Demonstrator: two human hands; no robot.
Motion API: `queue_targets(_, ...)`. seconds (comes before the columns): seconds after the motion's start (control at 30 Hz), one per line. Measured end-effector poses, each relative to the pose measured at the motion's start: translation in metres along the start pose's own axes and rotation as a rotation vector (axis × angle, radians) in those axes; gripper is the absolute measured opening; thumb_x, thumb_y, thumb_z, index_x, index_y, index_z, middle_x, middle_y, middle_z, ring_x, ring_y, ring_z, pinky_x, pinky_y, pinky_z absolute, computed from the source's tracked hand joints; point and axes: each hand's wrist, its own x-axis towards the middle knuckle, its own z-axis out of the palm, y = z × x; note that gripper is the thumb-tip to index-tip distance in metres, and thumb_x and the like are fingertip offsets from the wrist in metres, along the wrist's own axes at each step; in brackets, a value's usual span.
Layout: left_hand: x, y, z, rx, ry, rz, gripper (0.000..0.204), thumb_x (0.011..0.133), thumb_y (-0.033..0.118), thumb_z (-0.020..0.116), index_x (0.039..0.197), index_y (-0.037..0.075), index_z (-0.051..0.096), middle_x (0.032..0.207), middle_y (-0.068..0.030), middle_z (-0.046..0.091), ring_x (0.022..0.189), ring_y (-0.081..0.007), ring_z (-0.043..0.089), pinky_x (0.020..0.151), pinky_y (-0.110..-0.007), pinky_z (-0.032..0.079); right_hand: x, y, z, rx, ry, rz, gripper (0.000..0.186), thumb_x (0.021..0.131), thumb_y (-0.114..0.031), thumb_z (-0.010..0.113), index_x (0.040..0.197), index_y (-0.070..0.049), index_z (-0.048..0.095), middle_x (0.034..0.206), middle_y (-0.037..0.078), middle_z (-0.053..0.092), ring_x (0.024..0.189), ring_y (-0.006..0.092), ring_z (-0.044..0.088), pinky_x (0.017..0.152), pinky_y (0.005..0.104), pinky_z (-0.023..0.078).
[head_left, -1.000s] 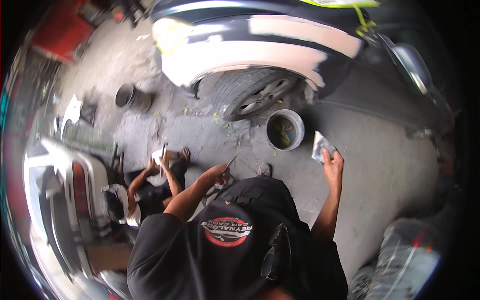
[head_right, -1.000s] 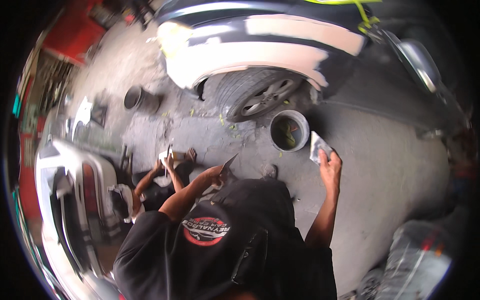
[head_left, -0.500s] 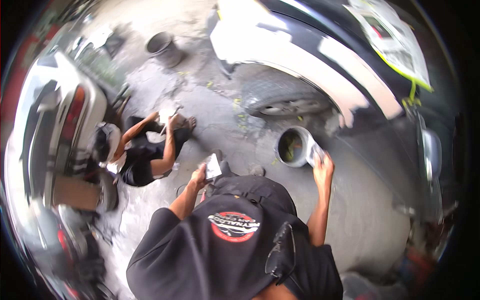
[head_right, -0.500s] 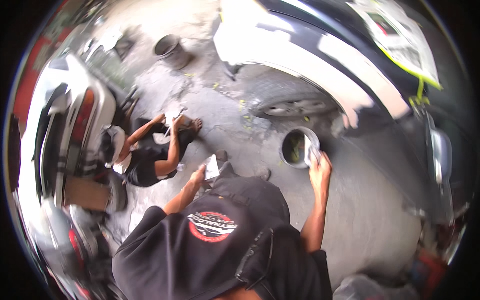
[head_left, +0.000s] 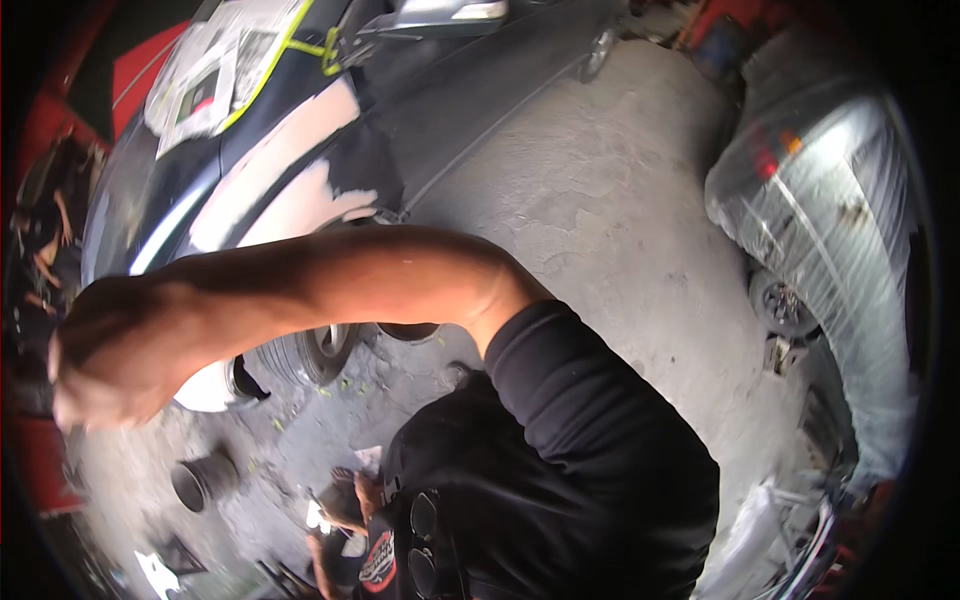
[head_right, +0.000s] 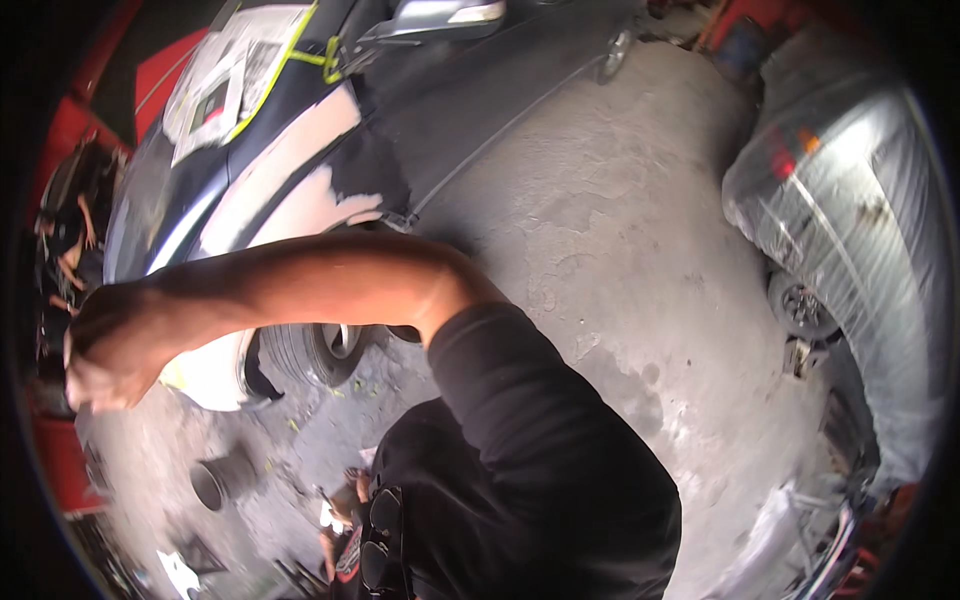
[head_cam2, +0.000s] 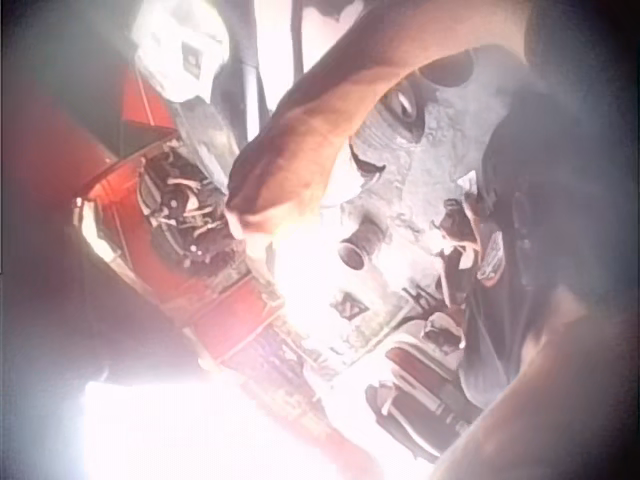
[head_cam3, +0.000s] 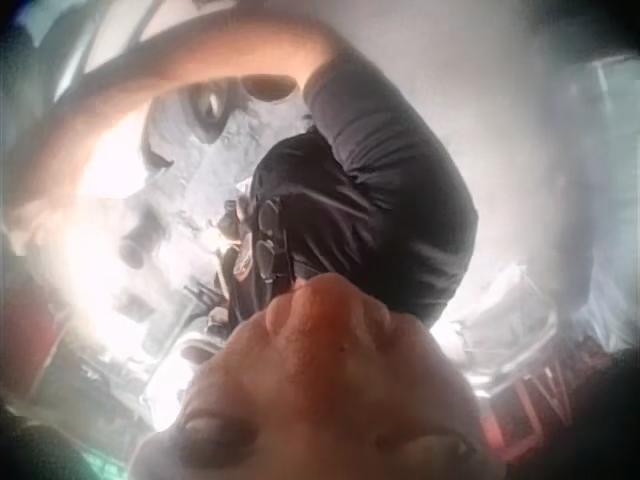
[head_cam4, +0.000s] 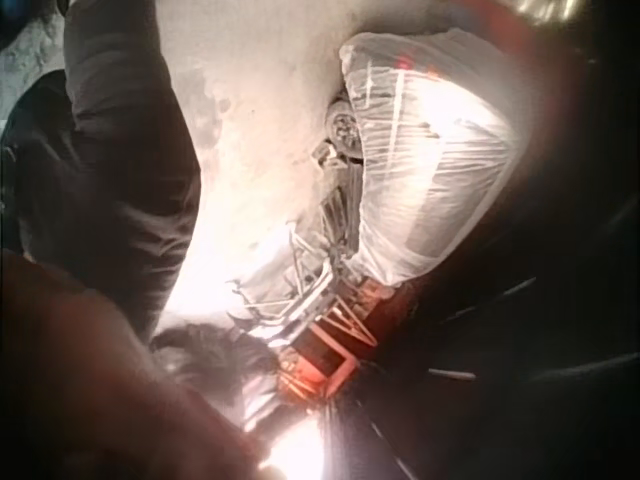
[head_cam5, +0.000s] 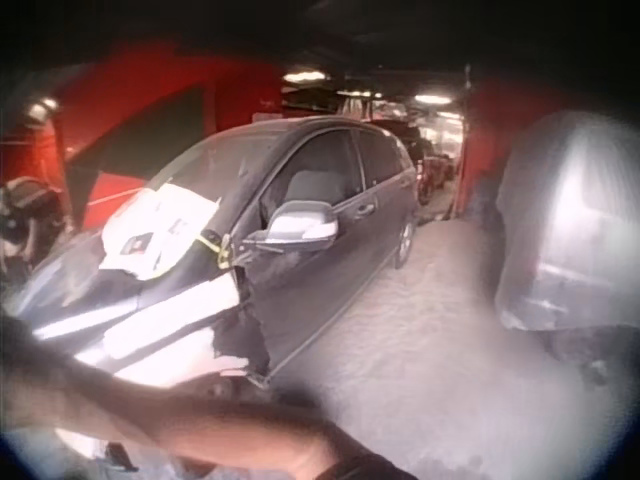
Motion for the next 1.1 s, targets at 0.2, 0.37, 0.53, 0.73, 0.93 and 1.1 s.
queue_targets(0.2, 0.02, 0.101, 0.025, 0.226, -0.153, -0.146, 0.037, 0.096, 0.031, 0.039, 0.119, 0.003, 0.05, 0.113, -0.0105, 0.059, 0.1, -0.0229, 0.059, 0.089, -0.036, 0.047, -0.026, 0.042, 0.027, 0.645, -0.415, 0.383, 0.017, 0.081, -0.028, 0.053, 0.078, -0.013, 0.062, 0.074, 0.005, 0.063, 0.068, 0.0215, 0.062, 0.057, 0.0324, 0.048)
queue_targets(0.37, -0.016, 0.095, 0.109, 0.213, -0.094, -0.109, 0.038, 0.095, 0.03, 0.041, 0.12, 0.003, 0.05, 0.113, -0.0102, 0.059, 0.1, -0.0227, 0.059, 0.089, -0.036, 0.047, -0.049, 0.056, 0.001, 0.599, -0.519, 0.592, 0.016, 0.082, -0.024, 0.053, 0.08, -0.011, 0.061, 0.074, 0.007, 0.063, 0.065, 0.0221, 0.061, 0.056, 0.0325, 0.047)
queue_targets(0.53, -0.003, 0.032, 0.253, 0.102, -0.033, 0.058, 0.038, 0.094, 0.03, 0.043, 0.12, 0.002, 0.049, 0.113, -0.0099, 0.059, 0.1, -0.0225, 0.058, 0.09, -0.035, 0.046, -0.044, 0.067, -0.017, 0.693, -0.574, 0.684, 0.014, 0.083, -0.021, 0.053, 0.081, -0.009, 0.06, 0.074, 0.01, 0.062, 0.062, 0.0227, 0.06, 0.055, 0.0326, 0.046)
queue_targets(0.73, -0.006, 0.113, 0.3, -0.177, 0.092, 0.499, 0.039, 0.093, 0.029, 0.045, 0.121, 0.001, 0.049, 0.114, -0.0096, 0.059, 0.099, -0.0223, 0.058, 0.09, -0.035, 0.045, -0.003, 0.031, 0.029, 1.017, -0.522, 0.568, 0.013, 0.084, -0.016, 0.052, 0.082, -0.006, 0.059, 0.074, 0.012, 0.062, 0.059, 0.0234, 0.059, 0.053, 0.0328, 0.044)
queue_targets(0.93, -0.043, 0.143, 0.308, -0.365, 0.001, 0.749, 0.038, 0.094, 0.032, 0.044, 0.117, 0.003, 0.052, 0.113, -0.0098, 0.059, 0.1, -0.0216, 0.058, 0.09, -0.037, 0.045, -0.111, -0.057, -0.071, 1.279, -0.566, 0.996, 0.011, 0.085, -0.006, 0.051, 0.086, 0.003, 0.056, 0.078, 0.019, 0.056, 0.069, 0.0345, 0.059, 0.06, 0.0412, 0.047)
queue_targets(1.1, -0.061, 0.154, 0.333, -0.152, 0.303, 1.02, 0.05, 0.096, 0.045, 0.034, 0.115, 0.001, 0.051, 0.112, -0.0101, 0.058, 0.1, -0.019, 0.058, 0.086, -0.032, 0.047, -0.137, -0.126, -0.135, 1.243, -0.995, 0.986, 0.03, 0.084, -0.008, 0.054, 0.114, -0.006, 0.056, 0.075, 0.013, 0.055, 0.064, 0.0291, 0.058, 0.055, 0.0379, 0.047)
